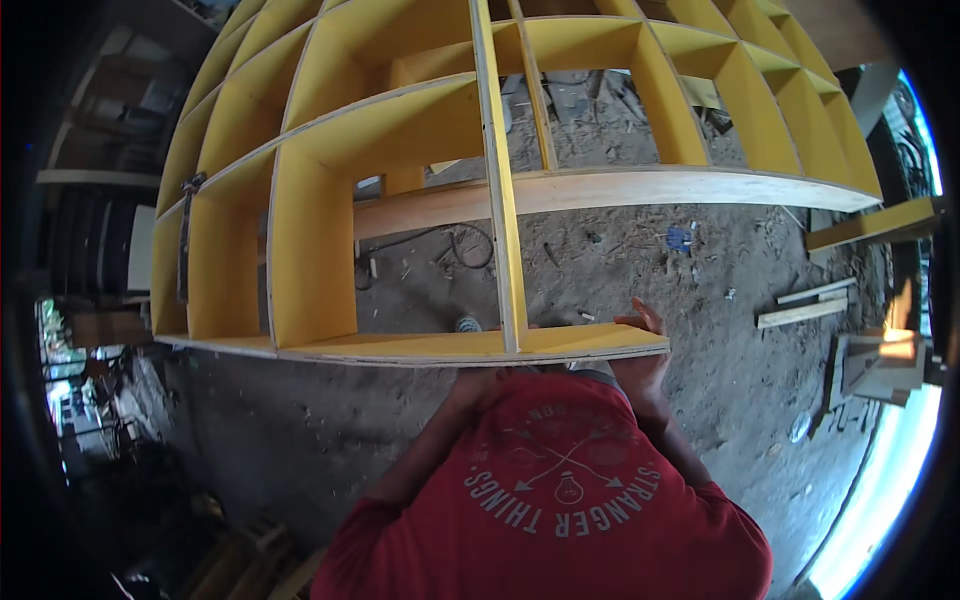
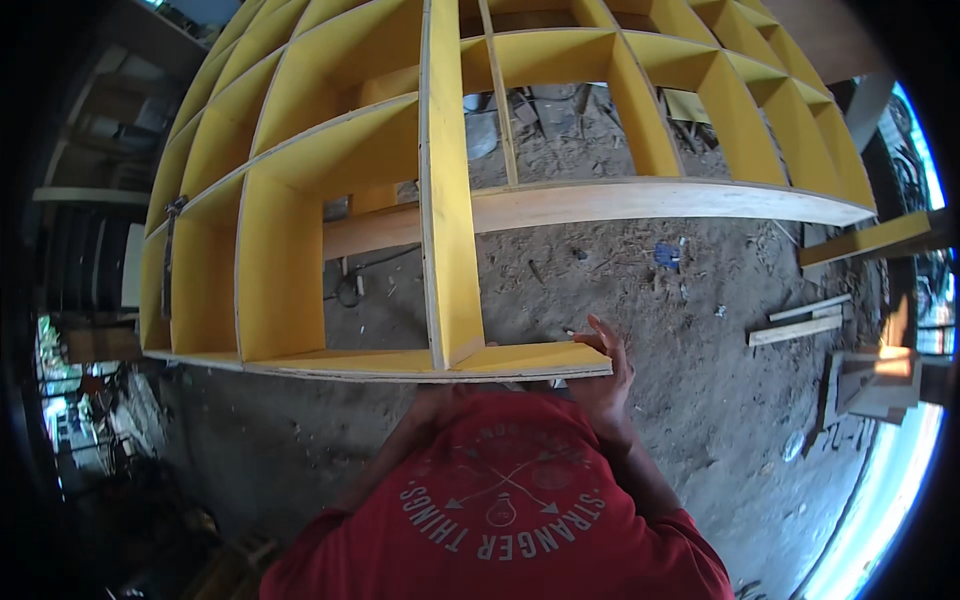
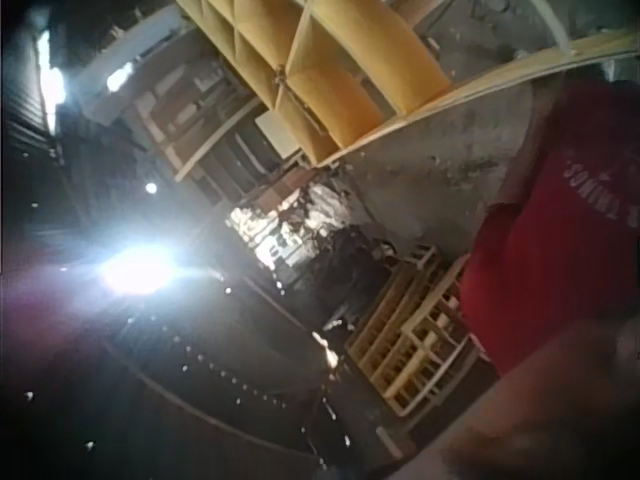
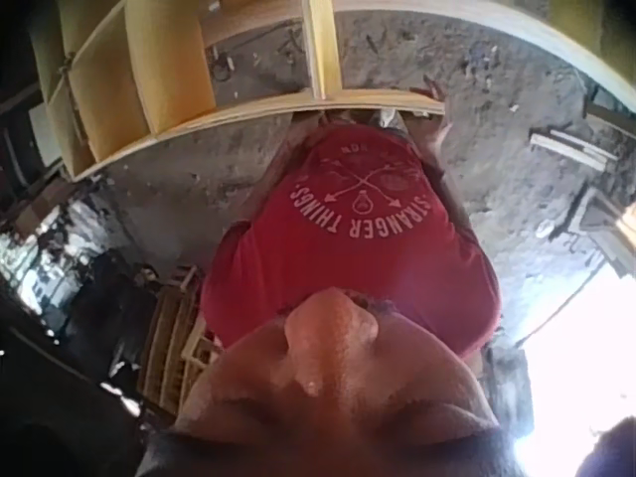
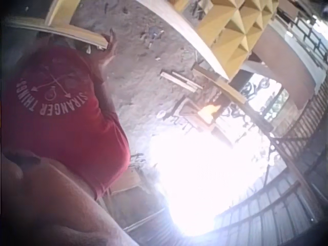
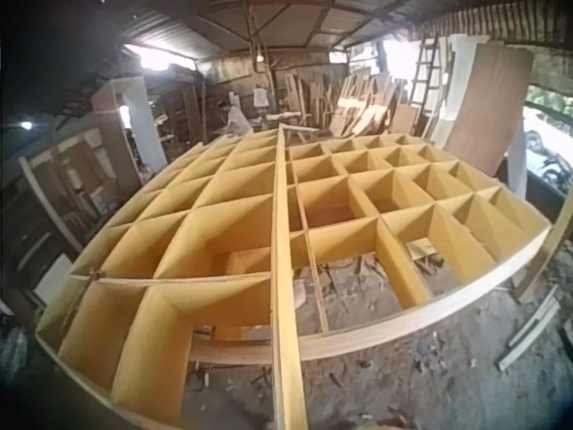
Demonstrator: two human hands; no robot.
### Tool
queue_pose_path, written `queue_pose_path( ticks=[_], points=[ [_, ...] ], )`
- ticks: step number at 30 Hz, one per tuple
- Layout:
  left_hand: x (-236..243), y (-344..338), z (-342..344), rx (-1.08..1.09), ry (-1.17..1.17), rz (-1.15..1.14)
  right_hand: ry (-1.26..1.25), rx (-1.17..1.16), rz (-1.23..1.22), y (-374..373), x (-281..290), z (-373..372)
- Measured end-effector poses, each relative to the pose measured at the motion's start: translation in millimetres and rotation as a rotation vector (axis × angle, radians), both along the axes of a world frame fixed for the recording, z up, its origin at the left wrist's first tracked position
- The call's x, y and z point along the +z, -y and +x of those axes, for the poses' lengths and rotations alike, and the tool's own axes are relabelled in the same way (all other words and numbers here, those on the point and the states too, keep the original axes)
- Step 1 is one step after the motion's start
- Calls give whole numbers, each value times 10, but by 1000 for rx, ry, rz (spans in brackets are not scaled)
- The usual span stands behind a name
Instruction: The person fits a wooden board into the slots of a large yellow wooden grid structure. They use a pencil and a square ruler to mark a line on the board and tap the wood into position using a hammer.
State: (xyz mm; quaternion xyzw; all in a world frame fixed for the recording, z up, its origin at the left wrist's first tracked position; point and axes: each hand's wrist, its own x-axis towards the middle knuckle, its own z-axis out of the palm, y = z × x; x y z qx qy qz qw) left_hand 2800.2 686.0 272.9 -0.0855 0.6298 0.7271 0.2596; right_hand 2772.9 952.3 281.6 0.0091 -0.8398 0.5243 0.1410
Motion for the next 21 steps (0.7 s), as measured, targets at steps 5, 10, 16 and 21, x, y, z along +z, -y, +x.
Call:
queue_pose_path(
  ticks=[5, 10, 16, 21],
  points=[
    [-189, -375, 45, 445, 56, 608, -40, 128, 0, -145, -3, -94],
    [-180, -480, 101, 553, 102, 617, -7, 212, -18, -213, 18, -145],
    [-265, -507, 131, 575, 25, 697, -11, 363, -227, -414, 190, -373],
    [-205, -474, 114, 525, 165, 697, 77, 312, -516, -501, 143, -566]
  ],
)
